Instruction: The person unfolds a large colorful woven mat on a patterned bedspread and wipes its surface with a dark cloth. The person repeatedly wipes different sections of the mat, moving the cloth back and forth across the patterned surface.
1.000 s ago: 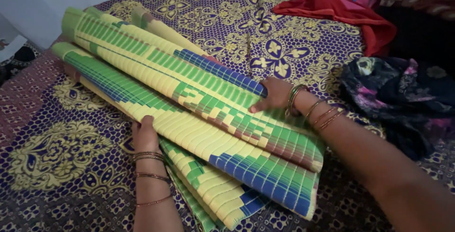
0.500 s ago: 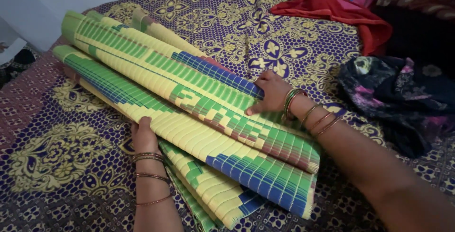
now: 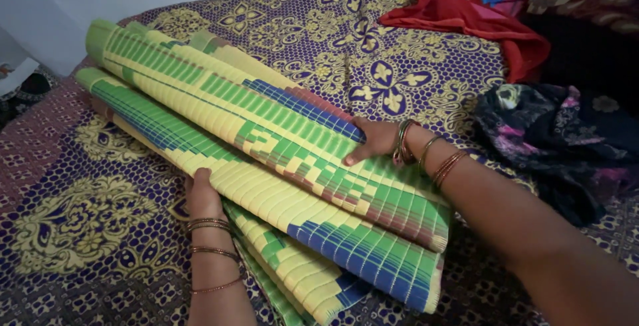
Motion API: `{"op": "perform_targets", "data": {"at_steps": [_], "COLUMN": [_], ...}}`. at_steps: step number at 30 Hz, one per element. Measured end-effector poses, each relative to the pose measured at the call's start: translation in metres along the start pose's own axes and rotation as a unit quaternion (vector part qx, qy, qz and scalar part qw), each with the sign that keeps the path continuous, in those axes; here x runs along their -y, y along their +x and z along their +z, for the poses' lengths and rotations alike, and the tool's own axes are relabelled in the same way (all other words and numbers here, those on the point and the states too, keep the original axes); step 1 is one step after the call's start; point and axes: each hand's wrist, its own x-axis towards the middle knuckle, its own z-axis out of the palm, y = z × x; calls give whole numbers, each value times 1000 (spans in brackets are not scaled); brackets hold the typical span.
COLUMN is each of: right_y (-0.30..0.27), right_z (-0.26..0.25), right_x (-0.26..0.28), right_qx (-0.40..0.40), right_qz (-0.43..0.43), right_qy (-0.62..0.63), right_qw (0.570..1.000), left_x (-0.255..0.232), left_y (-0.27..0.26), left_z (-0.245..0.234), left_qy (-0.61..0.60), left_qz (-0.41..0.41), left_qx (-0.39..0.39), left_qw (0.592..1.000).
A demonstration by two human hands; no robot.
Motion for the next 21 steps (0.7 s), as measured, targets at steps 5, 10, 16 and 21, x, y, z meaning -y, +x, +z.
{"op": "perform_targets", "data": {"at_steps": [5,10,16,21], "right_y": [3,11,27,13], "right_z": [8,17,27,26], "right_x": [1,-7,-31,-21], "right_qx": [10,27,31,28], "right_qz": [11,-11,-40,-37], "right_qy": [77,196,203,241], "right_qw": [997,980,978,969], "left_x": [3,6,12,23], "left_y": [1,5,15,33], "left_z": [-3,-6,-5,-11], "left_qy": [-5,9,-10,-29], "left_qz": [2,22,65,51], "left_qx": [-14,-12,20,41], "left_qw": [1000,1000,998,997]}}
